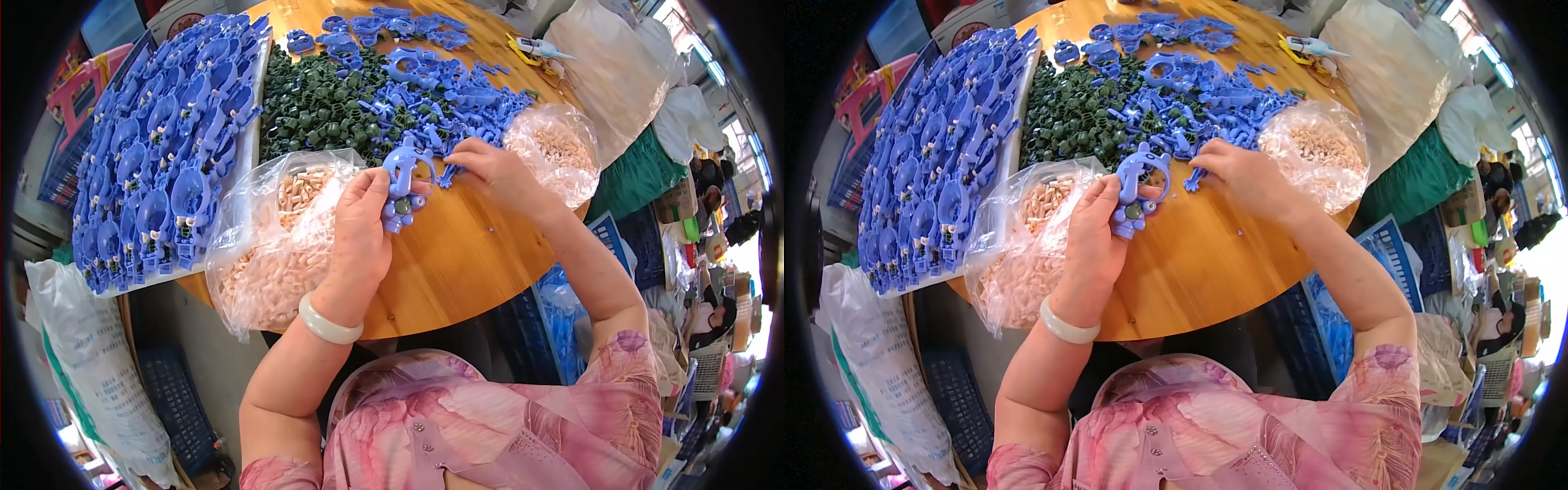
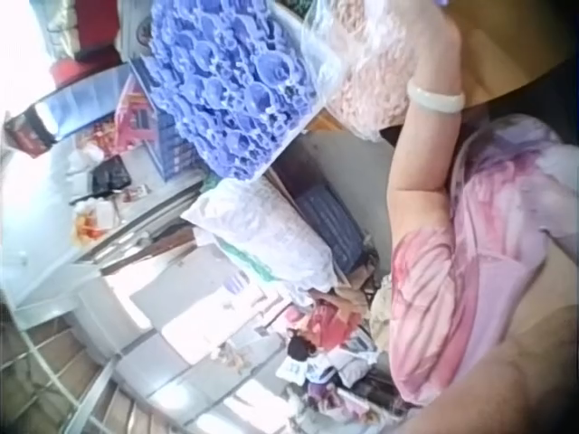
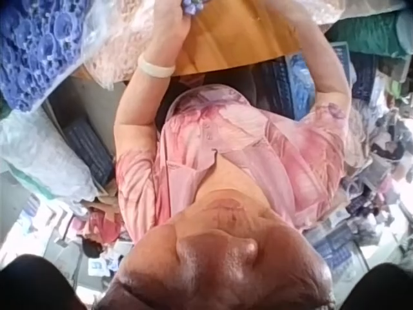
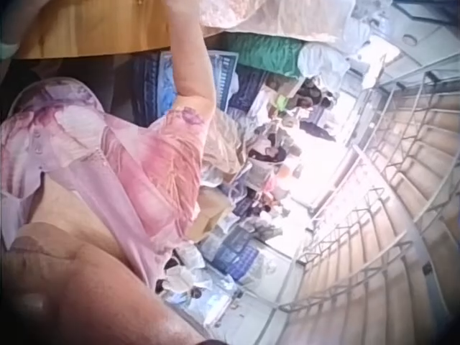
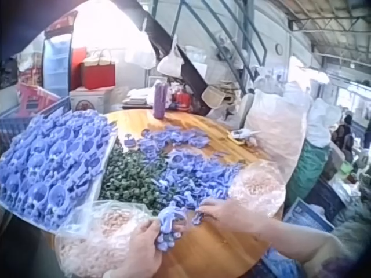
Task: Assembling small green and pink plastic components into blue circular frames.
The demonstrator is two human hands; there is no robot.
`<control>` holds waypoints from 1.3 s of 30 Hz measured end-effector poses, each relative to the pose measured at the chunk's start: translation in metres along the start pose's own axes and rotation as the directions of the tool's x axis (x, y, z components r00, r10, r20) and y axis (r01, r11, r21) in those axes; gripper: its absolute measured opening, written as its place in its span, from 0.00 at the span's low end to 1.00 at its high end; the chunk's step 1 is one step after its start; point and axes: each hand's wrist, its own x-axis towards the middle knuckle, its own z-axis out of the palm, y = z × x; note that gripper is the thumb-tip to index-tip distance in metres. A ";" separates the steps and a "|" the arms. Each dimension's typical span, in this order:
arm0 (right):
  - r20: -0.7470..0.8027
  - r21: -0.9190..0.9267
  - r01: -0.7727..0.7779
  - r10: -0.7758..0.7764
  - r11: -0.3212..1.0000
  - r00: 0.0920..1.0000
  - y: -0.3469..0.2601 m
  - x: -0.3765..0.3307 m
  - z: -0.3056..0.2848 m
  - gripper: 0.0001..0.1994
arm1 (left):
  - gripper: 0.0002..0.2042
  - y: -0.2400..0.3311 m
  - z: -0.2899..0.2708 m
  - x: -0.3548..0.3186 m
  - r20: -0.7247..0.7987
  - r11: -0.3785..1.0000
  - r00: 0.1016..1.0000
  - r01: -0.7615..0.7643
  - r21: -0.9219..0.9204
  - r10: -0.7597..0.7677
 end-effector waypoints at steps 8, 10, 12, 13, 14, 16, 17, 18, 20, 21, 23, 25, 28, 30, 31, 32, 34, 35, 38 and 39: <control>0.034 -0.109 0.099 -0.096 0.989 0.995 -0.013 -0.005 0.002 0.07 | 0.10 0.001 -0.008 0.002 0.056 1.000 0.998 0.015 0.012 -0.016; 0.021 0.040 -0.031 0.030 0.999 0.999 -0.020 -0.007 -0.007 0.06 | 0.10 -0.002 -0.001 0.001 0.042 0.999 0.999 0.012 -0.032 -0.011; 0.019 0.304 -0.218 0.223 0.928 0.975 -0.017 -0.012 -0.013 0.09 | 0.10 0.000 0.003 0.000 0.040 0.999 0.999 0.014 -0.042 -0.012; 0.020 0.305 -0.218 0.223 0.927 0.975 -0.019 -0.012 -0.014 0.09 | 0.10 0.000 0.003 0.000 0.042 0.998 0.999 0.018 -0.052 -0.015; 0.007 0.579 -0.248 0.300 0.777 0.954 -0.024 -0.012 -0.017 0.11 | 0.10 0.000 0.003 0.000 0.041 0.998 0.999 0.018 -0.052 -0.016; 0.020 0.816 -0.227 0.366 0.532 0.930 -0.036 -0.011 -0.025 0.16 | 0.10 0.000 0.002 0.000 0.037 0.997 0.999 0.027 -0.068 -0.025; 0.021 0.816 -0.228 0.367 0.531 0.930 -0.041 -0.012 -0.027 0.16 | 0.10 0.000 0.002 0.000 0.036 0.997 0.999 0.028 -0.068 -0.026; 0.038 0.850 -0.213 0.346 0.482 0.937 -0.046 -0.013 -0.027 0.16 | 0.10 0.000 0.002 0.000 0.044 0.997 0.999 0.022 -0.075 -0.019; 0.052 0.880 -0.197 0.326 0.431 0.944 -0.053 -0.016 -0.026 0.15 | 0.10 0.000 0.001 0.000 0.053 0.996 0.999 0.017 -0.083 -0.013; 0.079 0.892 -0.207 0.312 0.402 0.947 -0.056 -0.018 -0.025 0.15 | 0.10 -0.001 -0.003 0.001 0.097 0.996 0.995 0.010 -0.090 -0.001; 0.081 0.903 -0.198 0.302 0.382 0.950 -0.064 -0.019 -0.020 0.14 | 0.10 -0.002 -0.004 0.002 0.141 0.995 0.990 0.004 -0.096 0.009; 0.064 0.896 -0.192 0.313 0.399 0.948 -0.073 -0.018 -0.022 0.14 | 0.10 -0.003 -0.004 0.002 0.136 0.993 0.991 0.011 -0.115 0.005; 0.037 0.899 -0.181 0.343 0.398 0.939 -0.073 -0.016 -0.016 0.12 | 0.10 -0.002 -0.004 0.000 0.142 0.994 0.990 0.008 -0.112 0.008; 0.028 0.907 -0.177 0.365 0.381 0.931 -0.075 -0.016 -0.014 0.11 | 0.10 0.001 0.002 -0.001 0.116 0.994 0.993 0.008 -0.112 0.005; 0.035 0.924 -0.174 0.379 0.340 0.925 -0.077 -0.014 -0.013 0.10 | 0.10 0.002 0.003 -0.002 0.088 0.994 0.996 0.009 -0.109 0.001; 0.043 0.939 -0.171 0.393 0.297 0.919 -0.079 -0.013 -0.012 0.09 | 0.10 0.002 0.004 -0.002 0.086 0.994 0.996 0.007 -0.110 0.002; 0.036 0.938 -0.173 0.411 0.301 0.911 -0.077 -0.013 -0.006 0.08 | 0.09 0.003 0.004 -0.002 0.091 0.996 0.996 0.004 -0.085 0.004; 0.026 0.937 -0.173 0.432 0.305 0.902 -0.076 -0.013 -0.003 0.08 | 0.09 0.002 0.004 -0.002 0.089 0.996 0.996 0.003 -0.086 0.005; -0.003 0.940 -0.144 0.431 0.309 0.902 -0.075 -0.013 0.001 0.08 | 0.09 0.001 0.004 -0.002 0.091 0.998 0.996 -0.010 -0.064 0.016; -0.001 0.940 -0.146 0.430 0.308 0.903 -0.073 -0.013 0.004 0.08 | 0.09 0.002 0.003 -0.002 0.082 0.999 0.997 -0.005 -0.042 0.008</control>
